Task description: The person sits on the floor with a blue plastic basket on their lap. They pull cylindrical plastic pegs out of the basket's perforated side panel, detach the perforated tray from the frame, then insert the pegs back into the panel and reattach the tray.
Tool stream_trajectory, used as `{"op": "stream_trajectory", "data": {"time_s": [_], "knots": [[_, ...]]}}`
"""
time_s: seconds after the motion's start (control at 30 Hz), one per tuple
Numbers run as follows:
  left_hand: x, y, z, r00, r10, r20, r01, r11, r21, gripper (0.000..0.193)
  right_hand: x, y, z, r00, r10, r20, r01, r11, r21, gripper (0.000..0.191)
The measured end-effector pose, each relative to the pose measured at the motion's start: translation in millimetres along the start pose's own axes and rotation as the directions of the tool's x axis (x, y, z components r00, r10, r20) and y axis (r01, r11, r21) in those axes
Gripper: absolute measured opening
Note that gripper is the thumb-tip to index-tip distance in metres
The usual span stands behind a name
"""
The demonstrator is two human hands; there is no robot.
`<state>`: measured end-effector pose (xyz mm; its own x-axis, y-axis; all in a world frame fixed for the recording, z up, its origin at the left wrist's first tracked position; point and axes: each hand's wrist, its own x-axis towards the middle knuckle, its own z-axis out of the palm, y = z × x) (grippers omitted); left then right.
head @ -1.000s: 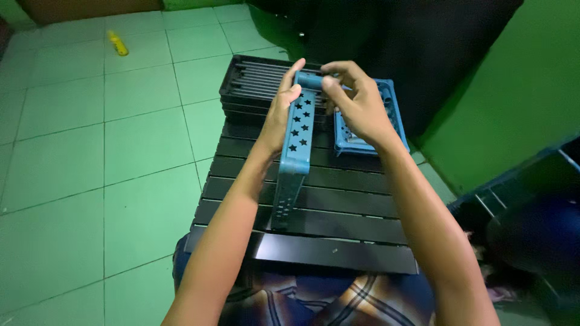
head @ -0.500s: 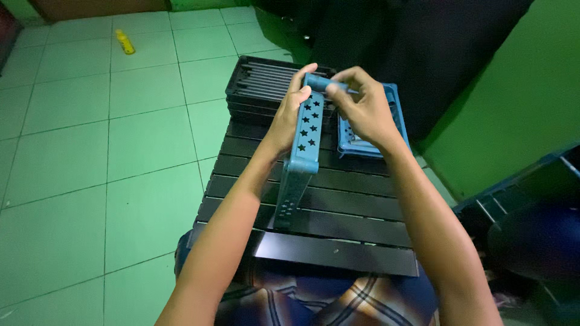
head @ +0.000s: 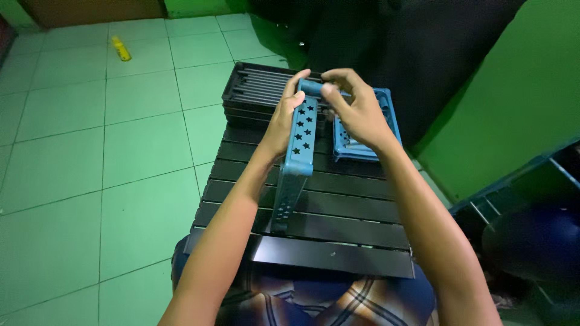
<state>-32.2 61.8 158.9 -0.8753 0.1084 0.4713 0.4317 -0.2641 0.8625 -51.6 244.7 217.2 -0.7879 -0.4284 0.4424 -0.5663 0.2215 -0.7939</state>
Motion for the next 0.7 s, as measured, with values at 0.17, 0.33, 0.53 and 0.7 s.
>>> {"op": "stream_trajectory", "data": {"time_s": [0.17,0.33,0.53,0.7], "knots": [[-0.4,-1.1,0.3,0.998,-0.022,-0.054,0.032,0.982,0.185,0.064,-1.7,3.5,6.6,0.995,-0.097,-0.026,0.098,0.995,0.019,0.032],[-0.6,-0.4,-0.8,1.0,0.008,-0.021,-0.007,0.999,0.034,0.063,6.4,6.5,7.0,0.995,0.1,-0.028,-0.104,0.981,-0.166,0.041],[0.9,2.4,3.8,0.998,-0.039,-0.048,0.045,0.991,0.125,0.066,2.7,2.7,4.9,0.998,0.061,-0.008,-0.058,0.98,0.19,0.025],[0.9,3.4,2.8,0.999,0.033,-0.006,-0.032,0.997,0.065,0.064,5.3,7.1,6.6,0.996,0.091,-0.025,-0.09,0.994,0.063,0.034]]}}
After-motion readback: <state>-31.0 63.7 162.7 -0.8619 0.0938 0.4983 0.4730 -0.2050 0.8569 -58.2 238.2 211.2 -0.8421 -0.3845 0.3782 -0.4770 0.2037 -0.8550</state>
